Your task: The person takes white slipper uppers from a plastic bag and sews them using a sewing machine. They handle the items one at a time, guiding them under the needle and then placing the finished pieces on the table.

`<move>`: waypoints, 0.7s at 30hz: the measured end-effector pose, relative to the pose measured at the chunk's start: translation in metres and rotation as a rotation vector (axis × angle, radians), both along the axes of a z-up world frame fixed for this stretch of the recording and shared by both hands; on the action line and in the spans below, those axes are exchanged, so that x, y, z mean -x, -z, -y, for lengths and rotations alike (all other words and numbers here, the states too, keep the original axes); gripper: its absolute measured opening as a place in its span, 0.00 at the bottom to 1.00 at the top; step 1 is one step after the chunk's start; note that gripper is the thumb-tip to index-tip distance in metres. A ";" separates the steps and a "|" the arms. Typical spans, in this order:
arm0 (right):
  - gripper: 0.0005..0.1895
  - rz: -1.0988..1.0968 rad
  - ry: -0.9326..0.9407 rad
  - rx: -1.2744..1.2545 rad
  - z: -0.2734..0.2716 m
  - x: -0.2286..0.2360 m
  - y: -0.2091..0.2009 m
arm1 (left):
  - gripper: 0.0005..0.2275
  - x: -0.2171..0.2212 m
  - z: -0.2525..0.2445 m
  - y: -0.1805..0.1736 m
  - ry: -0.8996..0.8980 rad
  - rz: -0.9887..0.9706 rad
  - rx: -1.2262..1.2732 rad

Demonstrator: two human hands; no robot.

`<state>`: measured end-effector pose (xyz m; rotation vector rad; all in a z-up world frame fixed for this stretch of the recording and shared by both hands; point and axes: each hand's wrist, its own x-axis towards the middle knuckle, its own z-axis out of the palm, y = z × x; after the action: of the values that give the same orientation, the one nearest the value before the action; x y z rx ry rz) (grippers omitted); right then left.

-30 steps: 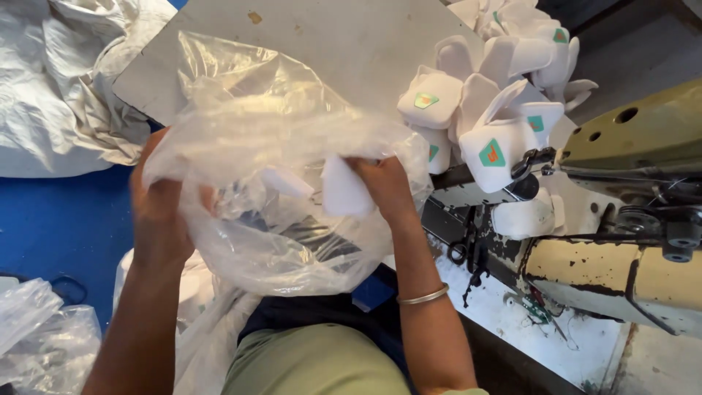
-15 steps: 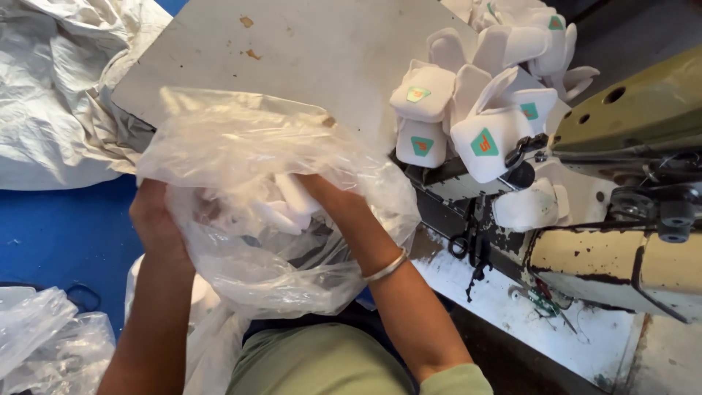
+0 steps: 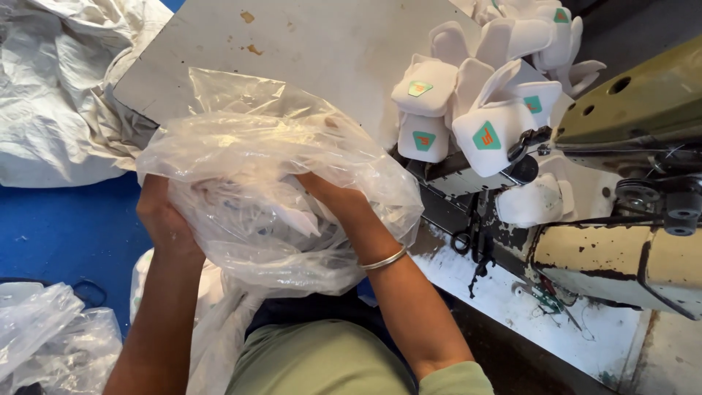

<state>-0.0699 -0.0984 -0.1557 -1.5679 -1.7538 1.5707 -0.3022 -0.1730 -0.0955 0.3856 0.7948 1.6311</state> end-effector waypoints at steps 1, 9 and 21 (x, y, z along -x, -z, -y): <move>0.34 0.006 -0.005 -0.003 0.000 -0.005 0.001 | 0.19 -0.002 0.001 0.001 -0.003 0.001 0.001; 0.33 0.064 -0.043 0.008 0.012 -0.018 -0.005 | 0.20 -0.027 0.000 -0.019 0.060 -0.032 -0.007; 0.28 0.159 -0.175 0.097 0.067 -0.046 -0.022 | 0.19 -0.036 0.002 -0.016 0.037 -0.149 0.034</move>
<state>-0.0235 -0.1649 -0.1340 -1.6651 -1.9747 1.6752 -0.2663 -0.1754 -0.0799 0.4990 0.9205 1.5653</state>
